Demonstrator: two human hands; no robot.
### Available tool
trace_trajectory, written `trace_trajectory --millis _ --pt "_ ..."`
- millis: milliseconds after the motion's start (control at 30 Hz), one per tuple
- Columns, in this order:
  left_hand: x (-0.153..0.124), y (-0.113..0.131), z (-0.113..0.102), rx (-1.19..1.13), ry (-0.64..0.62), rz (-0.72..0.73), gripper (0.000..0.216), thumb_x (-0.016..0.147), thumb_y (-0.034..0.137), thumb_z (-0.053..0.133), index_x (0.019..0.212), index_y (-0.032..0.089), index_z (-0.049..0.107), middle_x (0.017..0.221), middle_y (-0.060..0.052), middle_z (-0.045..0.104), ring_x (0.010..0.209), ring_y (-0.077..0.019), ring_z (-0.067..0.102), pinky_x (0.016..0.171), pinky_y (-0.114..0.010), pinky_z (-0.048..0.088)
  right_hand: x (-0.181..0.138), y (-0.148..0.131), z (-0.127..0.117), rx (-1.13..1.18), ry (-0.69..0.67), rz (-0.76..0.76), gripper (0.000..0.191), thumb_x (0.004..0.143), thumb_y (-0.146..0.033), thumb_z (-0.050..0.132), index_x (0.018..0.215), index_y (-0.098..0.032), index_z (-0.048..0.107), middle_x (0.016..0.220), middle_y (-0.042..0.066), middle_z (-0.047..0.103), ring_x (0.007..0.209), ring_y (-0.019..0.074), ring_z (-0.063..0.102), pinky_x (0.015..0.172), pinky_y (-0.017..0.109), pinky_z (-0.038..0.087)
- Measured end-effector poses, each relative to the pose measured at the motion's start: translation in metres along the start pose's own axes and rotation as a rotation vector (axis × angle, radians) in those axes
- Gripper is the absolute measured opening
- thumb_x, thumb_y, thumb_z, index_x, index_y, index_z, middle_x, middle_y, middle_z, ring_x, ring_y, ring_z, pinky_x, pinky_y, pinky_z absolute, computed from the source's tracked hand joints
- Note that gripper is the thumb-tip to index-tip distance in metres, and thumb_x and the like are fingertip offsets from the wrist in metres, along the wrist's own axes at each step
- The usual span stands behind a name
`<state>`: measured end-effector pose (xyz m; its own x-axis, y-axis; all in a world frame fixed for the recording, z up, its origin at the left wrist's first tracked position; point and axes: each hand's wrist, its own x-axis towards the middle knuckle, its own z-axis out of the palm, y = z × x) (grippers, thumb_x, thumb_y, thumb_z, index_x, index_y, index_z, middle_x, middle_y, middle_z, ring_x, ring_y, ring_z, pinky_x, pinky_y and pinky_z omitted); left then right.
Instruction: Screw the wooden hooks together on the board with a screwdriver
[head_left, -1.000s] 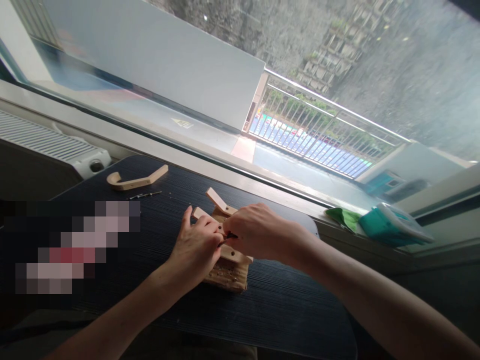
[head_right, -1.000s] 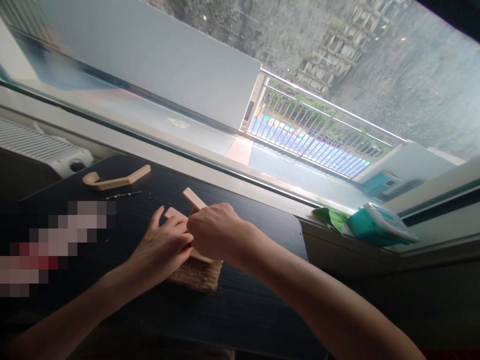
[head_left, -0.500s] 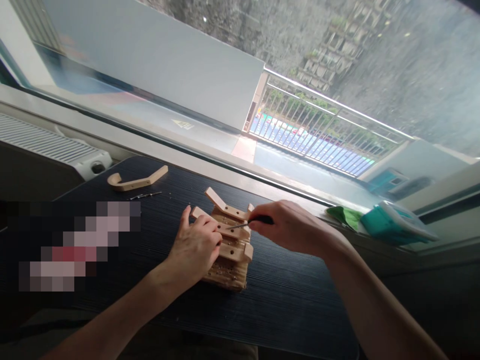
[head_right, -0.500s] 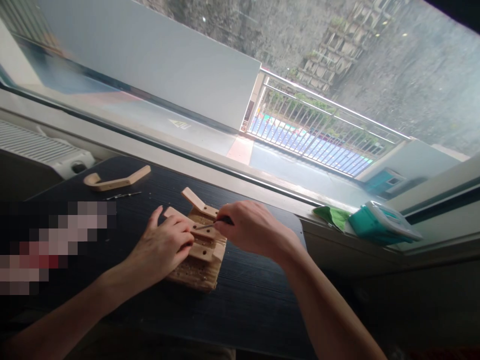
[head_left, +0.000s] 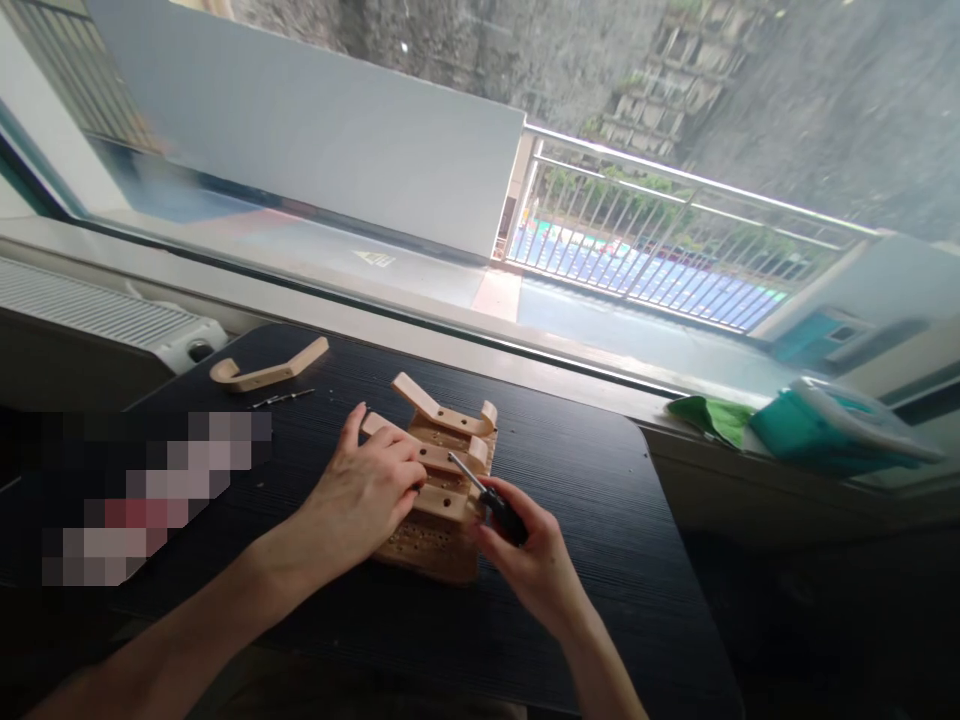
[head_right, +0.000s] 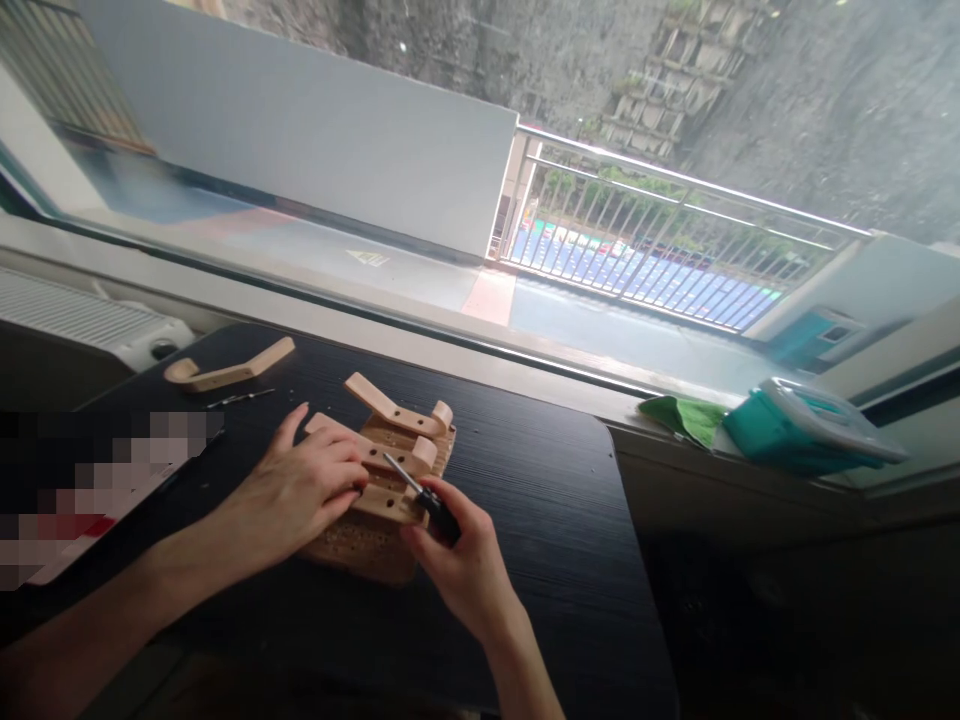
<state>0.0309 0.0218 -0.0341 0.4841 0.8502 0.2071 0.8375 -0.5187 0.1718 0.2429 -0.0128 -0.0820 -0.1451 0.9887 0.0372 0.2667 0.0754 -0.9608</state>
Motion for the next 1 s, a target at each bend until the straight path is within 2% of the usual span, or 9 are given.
trace_trajectory --millis 167,667,1000 --pt "0.0012 -0.0036 0.0028 -0.02 0.011 0.04 0.016 0.08 0.015 0.053 0.076 0.024 0.067 0.096 0.0 0.069 0.102 -0.0231 0.058 0.11 -0.064 0.012 0.0047 0.0089 0.0059 0.032 0.032 -0.062 0.03 0.077 -0.028 0.067 0.105 -0.017 0.069 0.082 0.001 0.067 0.072 0.012 0.056 0.068 0.021 0.048" --pt "0.0007 -0.0046 0.0045 -0.015 0.057 0.079 0.021 0.082 0.018 0.049 0.076 0.025 0.068 0.096 -0.002 0.07 0.1 -0.0239 0.061 0.11 -0.063 0.016 0.004 0.0073 0.0019 0.009 0.015 -0.103 0.031 0.08 -0.03 0.065 0.108 -0.018 0.069 0.087 0.002 0.069 0.077 0.0146 0.06 0.074 0.024 0.05" --pt "0.0005 -0.0044 0.0046 -0.009 0.033 0.082 0.02 0.083 0.019 0.049 0.076 0.025 0.067 0.097 -0.001 0.07 0.103 -0.0235 0.06 0.111 -0.063 0.014 0.0045 0.0045 0.0013 -0.01 0.015 -0.095 0.029 0.08 -0.029 0.064 0.105 -0.017 0.07 0.086 0.002 0.068 0.078 0.0149 0.06 0.073 0.023 0.05"
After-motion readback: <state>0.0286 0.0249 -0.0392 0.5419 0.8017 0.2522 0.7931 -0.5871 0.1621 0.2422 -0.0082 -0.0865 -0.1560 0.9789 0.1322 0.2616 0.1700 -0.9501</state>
